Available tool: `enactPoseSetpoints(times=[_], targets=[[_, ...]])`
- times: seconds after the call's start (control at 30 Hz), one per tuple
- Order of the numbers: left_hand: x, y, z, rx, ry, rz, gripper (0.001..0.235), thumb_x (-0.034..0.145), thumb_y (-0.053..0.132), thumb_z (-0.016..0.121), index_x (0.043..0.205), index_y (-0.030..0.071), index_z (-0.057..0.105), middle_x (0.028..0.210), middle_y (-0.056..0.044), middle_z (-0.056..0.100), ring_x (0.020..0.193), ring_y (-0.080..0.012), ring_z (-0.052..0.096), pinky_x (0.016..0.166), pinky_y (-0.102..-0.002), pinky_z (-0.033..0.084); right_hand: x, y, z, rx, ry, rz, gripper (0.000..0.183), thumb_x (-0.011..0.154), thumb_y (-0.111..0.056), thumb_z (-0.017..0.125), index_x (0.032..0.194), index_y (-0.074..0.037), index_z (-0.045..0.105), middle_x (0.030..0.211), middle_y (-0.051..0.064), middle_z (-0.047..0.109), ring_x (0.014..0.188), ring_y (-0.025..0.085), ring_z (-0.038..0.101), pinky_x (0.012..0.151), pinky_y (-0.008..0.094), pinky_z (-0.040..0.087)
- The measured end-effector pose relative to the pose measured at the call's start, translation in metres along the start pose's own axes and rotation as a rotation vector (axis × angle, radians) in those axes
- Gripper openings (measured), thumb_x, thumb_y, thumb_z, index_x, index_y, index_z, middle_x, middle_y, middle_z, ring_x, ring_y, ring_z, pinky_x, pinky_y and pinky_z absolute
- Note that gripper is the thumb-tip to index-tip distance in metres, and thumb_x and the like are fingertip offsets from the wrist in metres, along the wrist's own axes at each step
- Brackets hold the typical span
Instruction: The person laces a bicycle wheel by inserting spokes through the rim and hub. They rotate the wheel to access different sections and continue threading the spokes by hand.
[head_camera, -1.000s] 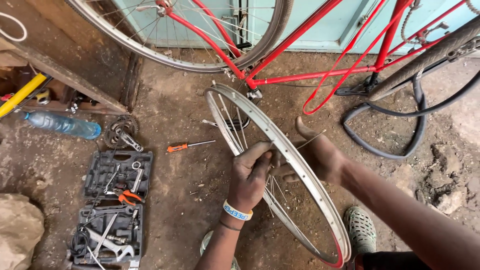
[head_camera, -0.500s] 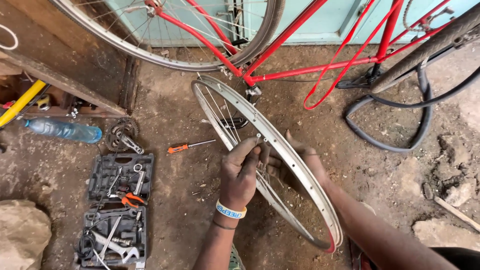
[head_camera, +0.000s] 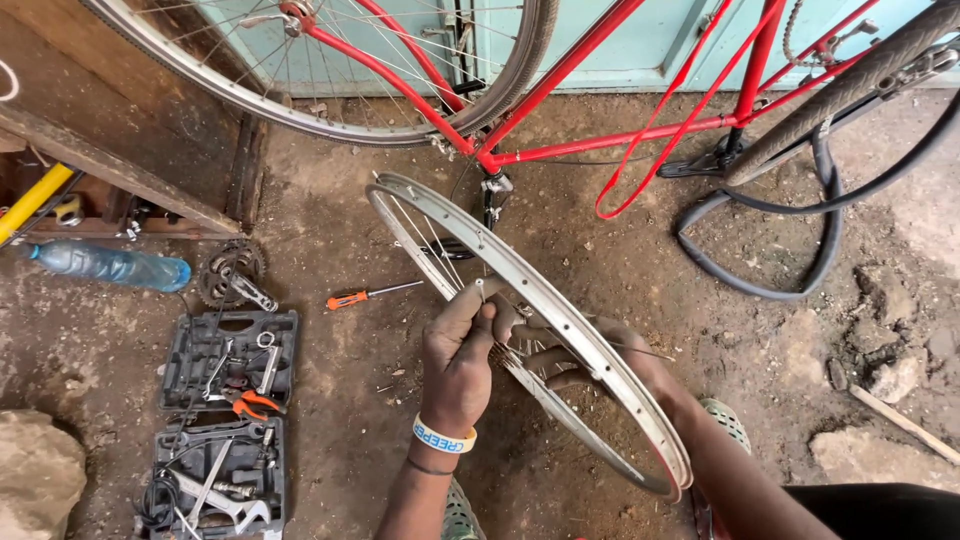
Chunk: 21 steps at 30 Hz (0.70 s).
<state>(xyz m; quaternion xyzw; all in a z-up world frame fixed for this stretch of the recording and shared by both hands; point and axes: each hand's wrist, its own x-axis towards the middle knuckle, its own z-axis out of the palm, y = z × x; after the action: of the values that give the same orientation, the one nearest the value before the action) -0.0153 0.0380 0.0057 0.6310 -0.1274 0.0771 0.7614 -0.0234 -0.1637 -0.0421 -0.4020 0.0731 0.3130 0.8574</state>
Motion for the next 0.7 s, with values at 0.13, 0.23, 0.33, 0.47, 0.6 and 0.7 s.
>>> enactPoseSetpoints(times=[0.13,0.23,0.33,0.47,0.6,0.7], targets=[[0.001,0.017,0.016,-0.09,0.001,-0.034,0.036,0.109,0.018,0.041,0.108,-0.002,0.071,0.068,-0.004,0.052,0.069,-0.0132,0.041,0.068,-0.028,0.041,0.001,0.02,-0.008,-0.084,-0.083,-0.141,0.067,0.095,-0.033,0.044,0.145,0.012,0.041,0.139,0.03,0.059,0.117,0.045,0.066,0.087,0.057,0.061],[0.0,0.014,0.02,-0.097,0.075,-0.039,0.033,0.104,0.017,0.047,0.115,-0.006,0.069,0.072,-0.003,0.047,0.072,-0.0124,0.042,0.07,-0.03,0.043,0.007,0.035,-0.023,-0.079,-0.1,-0.183,0.069,0.096,-0.038,0.05,0.143,0.012,0.043,0.141,0.033,0.057,0.12,0.046,0.063,0.089,0.055,0.06],[-0.001,0.01,0.023,-0.172,0.156,-0.131,0.044,0.097,0.031,0.062,0.119,-0.006,0.067,0.066,-0.001,0.041,0.065,-0.0109,0.05,0.059,-0.035,0.067,0.005,0.024,-0.022,-0.281,-0.136,-0.125,0.069,0.092,-0.034,0.058,0.141,0.013,0.046,0.137,0.034,0.059,0.119,0.047,0.064,0.089,0.058,0.06],[-0.003,-0.021,0.018,-0.092,0.244,-0.126,0.031,0.093,0.025,0.074,0.106,-0.004,0.074,0.059,0.001,0.04,0.058,-0.0068,0.048,0.05,-0.033,0.066,-0.008,-0.004,-0.017,-0.721,-0.181,0.006,0.071,0.084,-0.026,0.076,0.137,0.014,0.052,0.128,0.035,0.063,0.115,0.048,0.066,0.089,0.064,0.061],[0.0,-0.006,0.018,-0.031,0.371,-0.129,0.026,0.09,0.025,0.08,0.092,0.0,0.075,0.056,0.006,0.037,0.055,-0.0037,0.045,0.05,-0.022,0.055,-0.033,-0.056,0.062,-1.4,-0.094,0.133,0.044,0.1,-0.038,0.062,0.118,0.001,0.071,0.094,0.023,0.076,0.087,0.035,0.078,0.076,0.047,0.069],[0.003,0.014,0.022,-0.195,0.431,-0.243,0.028,0.082,0.03,0.083,0.076,0.008,0.068,0.059,0.009,0.037,0.056,-0.0058,0.036,0.045,-0.023,0.04,-0.051,-0.034,0.053,-1.351,0.25,0.196,0.078,0.096,-0.058,0.005,0.143,-0.033,0.063,0.166,-0.003,0.037,0.158,0.018,0.014,0.127,0.051,0.018]])
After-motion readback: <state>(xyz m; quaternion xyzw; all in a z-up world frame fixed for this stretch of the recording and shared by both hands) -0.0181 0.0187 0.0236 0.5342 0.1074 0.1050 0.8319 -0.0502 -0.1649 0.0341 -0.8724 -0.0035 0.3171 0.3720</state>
